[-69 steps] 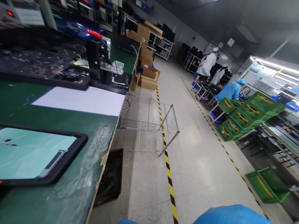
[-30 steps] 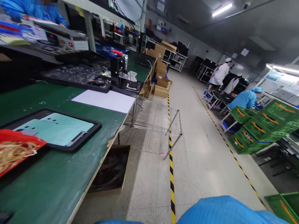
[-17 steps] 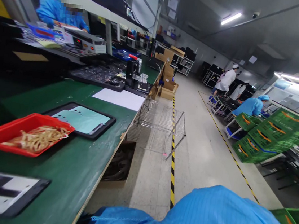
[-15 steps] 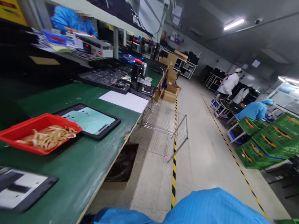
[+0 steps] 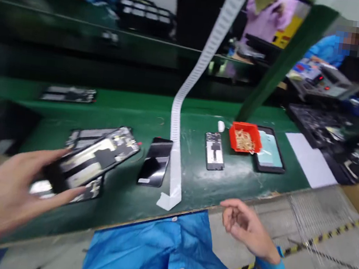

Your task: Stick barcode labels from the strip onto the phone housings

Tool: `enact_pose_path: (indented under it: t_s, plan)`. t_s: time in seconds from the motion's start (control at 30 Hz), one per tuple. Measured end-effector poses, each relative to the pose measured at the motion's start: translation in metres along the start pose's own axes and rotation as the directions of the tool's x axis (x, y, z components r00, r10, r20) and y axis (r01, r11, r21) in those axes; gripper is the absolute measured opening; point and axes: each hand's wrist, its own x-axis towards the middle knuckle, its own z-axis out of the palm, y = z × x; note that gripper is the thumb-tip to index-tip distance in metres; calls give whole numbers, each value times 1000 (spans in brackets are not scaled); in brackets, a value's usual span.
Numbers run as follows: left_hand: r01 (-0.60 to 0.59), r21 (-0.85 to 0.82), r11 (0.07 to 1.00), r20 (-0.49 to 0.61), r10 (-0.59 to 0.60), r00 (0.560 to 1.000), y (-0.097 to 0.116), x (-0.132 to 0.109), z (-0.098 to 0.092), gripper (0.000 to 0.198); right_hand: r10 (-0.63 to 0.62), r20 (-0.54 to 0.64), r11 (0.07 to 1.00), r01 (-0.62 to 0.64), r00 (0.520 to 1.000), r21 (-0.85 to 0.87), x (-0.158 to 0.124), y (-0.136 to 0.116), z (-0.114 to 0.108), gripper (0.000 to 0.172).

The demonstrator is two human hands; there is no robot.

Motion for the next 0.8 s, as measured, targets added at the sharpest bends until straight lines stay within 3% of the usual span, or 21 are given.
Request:
enact_pose_path:
  t_s: [0.07,0.17,0.27,0.33,0.53,0.67,0.8]
  plan:
    - [4,95,996,11,-5,1000,6,-6,9,60,-64,-21,965,57,998,-255,53,-24,2,39]
    - [-1,105,994,16,-1,1000,23,-4,33,62,-158,-9,860,133,987,-493,129,-42,19,34]
    - [44,71,997,2,-44,999,39,3,57,67,-223,58,810,218,973,-544,187,-39,39,30]
    - [61,51,997,18,-62,998,48,8,69,68,-260,50,840,252,964,-481,210,-30,49,32]
    - [52,-43,998,110,-47,993,70,25,93,70,-234,-104,967,221,967,-128,225,0,52,55]
    - [13,-86,996,219,6,976,80,33,97,73,-141,-93,989,136,986,-58,222,6,44,60]
    - [-75,-151,986,320,120,940,87,34,97,81,-105,-91,993,101,990,-53,217,0,39,52]
